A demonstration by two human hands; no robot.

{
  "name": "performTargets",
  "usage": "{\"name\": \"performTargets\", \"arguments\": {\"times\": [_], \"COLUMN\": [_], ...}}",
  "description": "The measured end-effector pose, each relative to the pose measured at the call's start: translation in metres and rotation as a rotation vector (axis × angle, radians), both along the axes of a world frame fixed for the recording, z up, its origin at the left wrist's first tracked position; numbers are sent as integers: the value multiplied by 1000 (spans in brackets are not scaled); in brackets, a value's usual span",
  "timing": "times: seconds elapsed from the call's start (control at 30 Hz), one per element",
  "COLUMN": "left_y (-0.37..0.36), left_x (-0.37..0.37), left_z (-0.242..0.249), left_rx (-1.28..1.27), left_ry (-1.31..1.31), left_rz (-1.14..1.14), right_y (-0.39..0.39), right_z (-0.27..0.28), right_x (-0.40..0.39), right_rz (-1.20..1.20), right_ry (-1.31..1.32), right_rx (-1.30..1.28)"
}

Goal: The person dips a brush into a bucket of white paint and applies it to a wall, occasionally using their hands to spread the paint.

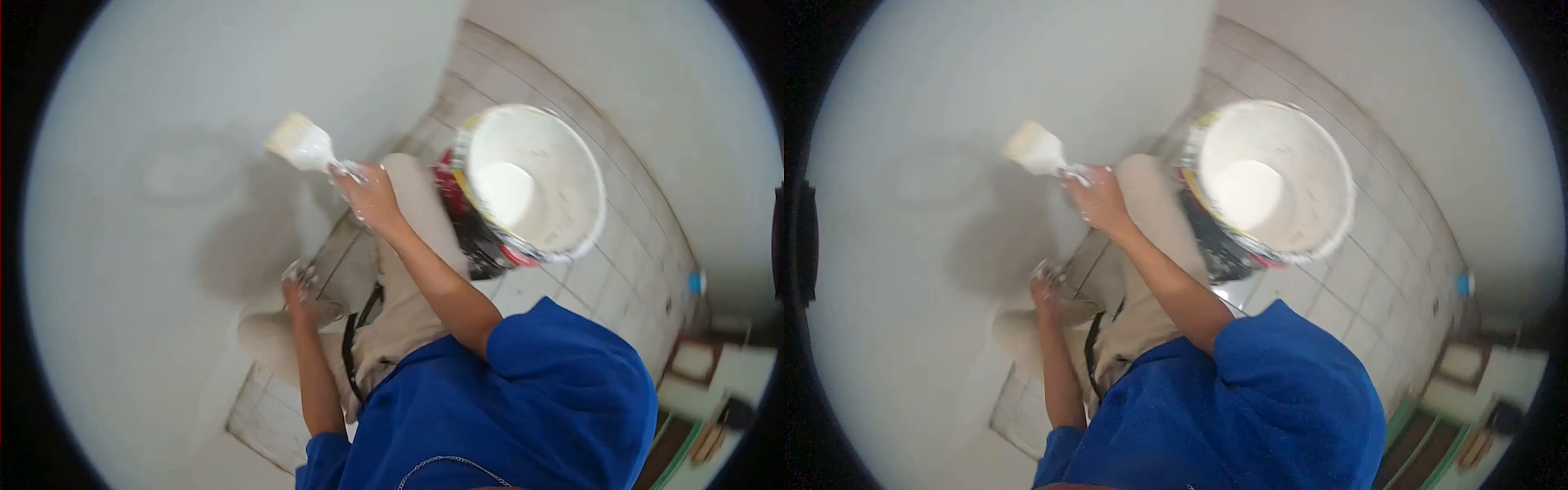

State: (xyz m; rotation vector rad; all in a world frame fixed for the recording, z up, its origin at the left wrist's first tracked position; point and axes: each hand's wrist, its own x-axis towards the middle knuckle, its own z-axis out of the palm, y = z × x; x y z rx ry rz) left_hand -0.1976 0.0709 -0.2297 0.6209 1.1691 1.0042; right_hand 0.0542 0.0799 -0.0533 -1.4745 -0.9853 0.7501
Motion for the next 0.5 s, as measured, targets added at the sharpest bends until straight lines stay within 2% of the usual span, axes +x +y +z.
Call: {"name": "performTargets", "arguments": {"times": [0.07, 0.13, 0.17, 0.2, 0.23, 0.27, 0.3, 0.33, 0.4, 0.43, 0.5], "left_y": [-1, 2, 5, 4, 2, 3, 1, 1, 3, 1, -15], "left_x": [7, 19, 25, 27, 37, 55, 72, 84, 107, 127, 167], "left_z": [18, 30, 35, 44, 62, 89, 107, 116, 129, 149, 184], "left_rx": [-34, -6, 29, 63, 133, 199, 261, 430, 775, 784, 806], "left_ry": [24, 48, 58, 70, 63, 57, 52, 60, 77, 93, 126], "left_rz": [-45, -88, -110, -118, -156, -191, -218, -299, -451, -484, -545], "right_y": [-31, -69, -91, -118, -140, -161, -178, -191, -212, -217, -226], "right_z": [53, 87, 101, 123, 115, 124, 124, 125, 128, 129, 108], "right_x": [38, 80, 99, 109, 128, 142, 157, 167, 186, 196, 215], "right_rz": [-132, -242, -270, -291, -340, -309, -307, -303, -257, -229, -106], "right_ry": [-48, -86, -69, 60, -284, -254, -430, -438, -566, -623, -755], "right_rx": [55, 192, 165, -66, -7, -106, -126, -161, -431, -565, -632]}}
